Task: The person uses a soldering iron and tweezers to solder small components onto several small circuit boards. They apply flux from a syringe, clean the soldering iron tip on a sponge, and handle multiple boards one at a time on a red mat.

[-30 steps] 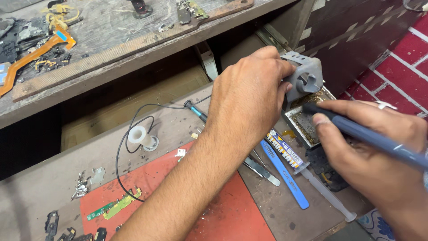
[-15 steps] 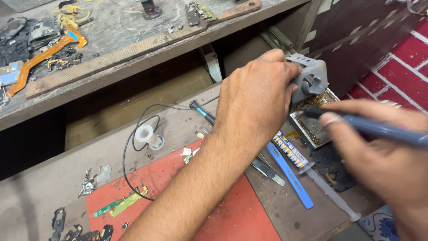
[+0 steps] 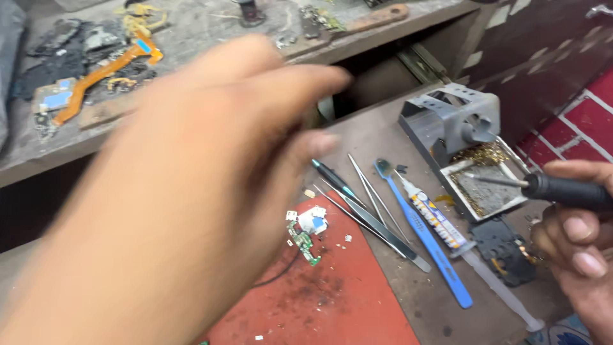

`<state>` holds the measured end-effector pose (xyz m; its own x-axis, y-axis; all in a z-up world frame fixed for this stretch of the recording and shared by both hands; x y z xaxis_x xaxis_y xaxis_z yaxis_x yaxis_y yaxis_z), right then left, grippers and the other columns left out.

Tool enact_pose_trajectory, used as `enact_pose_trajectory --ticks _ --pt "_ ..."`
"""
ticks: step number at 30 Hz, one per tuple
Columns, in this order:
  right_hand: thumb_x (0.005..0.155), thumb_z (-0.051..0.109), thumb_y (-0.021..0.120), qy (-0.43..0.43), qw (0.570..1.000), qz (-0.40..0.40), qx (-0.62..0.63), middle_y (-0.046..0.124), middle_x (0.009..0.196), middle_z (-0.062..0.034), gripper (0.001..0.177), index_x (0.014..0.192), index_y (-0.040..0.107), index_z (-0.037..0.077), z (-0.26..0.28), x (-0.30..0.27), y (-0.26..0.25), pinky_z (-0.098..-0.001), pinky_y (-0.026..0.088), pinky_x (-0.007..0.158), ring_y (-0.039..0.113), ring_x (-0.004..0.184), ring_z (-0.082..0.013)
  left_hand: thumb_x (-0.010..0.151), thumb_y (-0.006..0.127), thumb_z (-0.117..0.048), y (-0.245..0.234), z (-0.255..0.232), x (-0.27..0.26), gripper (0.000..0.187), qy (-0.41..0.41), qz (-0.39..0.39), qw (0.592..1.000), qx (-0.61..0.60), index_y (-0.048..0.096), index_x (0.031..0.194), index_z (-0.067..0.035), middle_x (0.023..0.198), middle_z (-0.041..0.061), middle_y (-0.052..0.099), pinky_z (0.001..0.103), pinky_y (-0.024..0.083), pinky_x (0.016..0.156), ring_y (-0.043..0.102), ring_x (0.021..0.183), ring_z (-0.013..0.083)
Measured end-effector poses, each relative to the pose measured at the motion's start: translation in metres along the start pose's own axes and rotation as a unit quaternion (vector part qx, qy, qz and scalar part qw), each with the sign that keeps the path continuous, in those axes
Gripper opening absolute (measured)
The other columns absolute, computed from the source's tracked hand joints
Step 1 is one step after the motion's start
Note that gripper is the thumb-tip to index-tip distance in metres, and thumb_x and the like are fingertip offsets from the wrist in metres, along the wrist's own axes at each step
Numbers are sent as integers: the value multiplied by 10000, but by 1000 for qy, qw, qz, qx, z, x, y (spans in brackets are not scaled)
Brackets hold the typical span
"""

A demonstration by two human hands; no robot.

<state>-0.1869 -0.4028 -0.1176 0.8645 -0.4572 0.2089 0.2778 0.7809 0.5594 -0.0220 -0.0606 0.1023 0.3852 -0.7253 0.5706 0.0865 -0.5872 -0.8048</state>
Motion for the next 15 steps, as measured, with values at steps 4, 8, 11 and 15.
enact_pose_trajectory --ticks 4,8,11,15 --pt "1136 130 524 41 993 52 98 658 829 -133 308 1287 589 -131 -5 8 48 -267 393 469 588 519 -157 905 663 -7 -43 11 -21 210 -73 3 995 62 738 1101 -20 855 110 650 388 482 657 667 772 277" --pt "1154 187 456 48 998 20 -18 698 952 -233 360 1341 566 -100 -15 0 91 -357 500 527 662 604 -262 915 712 -69 -50 22 -54 107 -144 -25 988 55 734 1015 -39 756 67 606 346 501 653 637 689 192" --pt "1092 170 448 46 989 13 -141 710 995 -291 413 1356 556 -130 -23 -3 121 -421 571 671 702 707 -316 897 796 -198 -43 31 -78 116 -192 9 976 104 794 976 -112 727 49 628 343 486 579 604 646 176" --pt "1038 84 501 67 971 11 -228 739 1001 -317 397 1319 602 -176 -34 -14 155 -435 602 739 726 796 -328 906 779 -243 -10 40 -99 165 -191 42 981 21 742 921 -84 760 92 648 377 509 630 668 697 292"
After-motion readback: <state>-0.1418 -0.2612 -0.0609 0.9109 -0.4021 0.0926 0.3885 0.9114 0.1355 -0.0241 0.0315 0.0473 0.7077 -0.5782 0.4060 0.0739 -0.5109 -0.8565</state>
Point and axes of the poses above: each hand's wrist, its own x-axis towards the middle knuckle, its own y-axis out of the palm, z = x × y, the point moved 3 cm from there along x, towards the middle knuckle
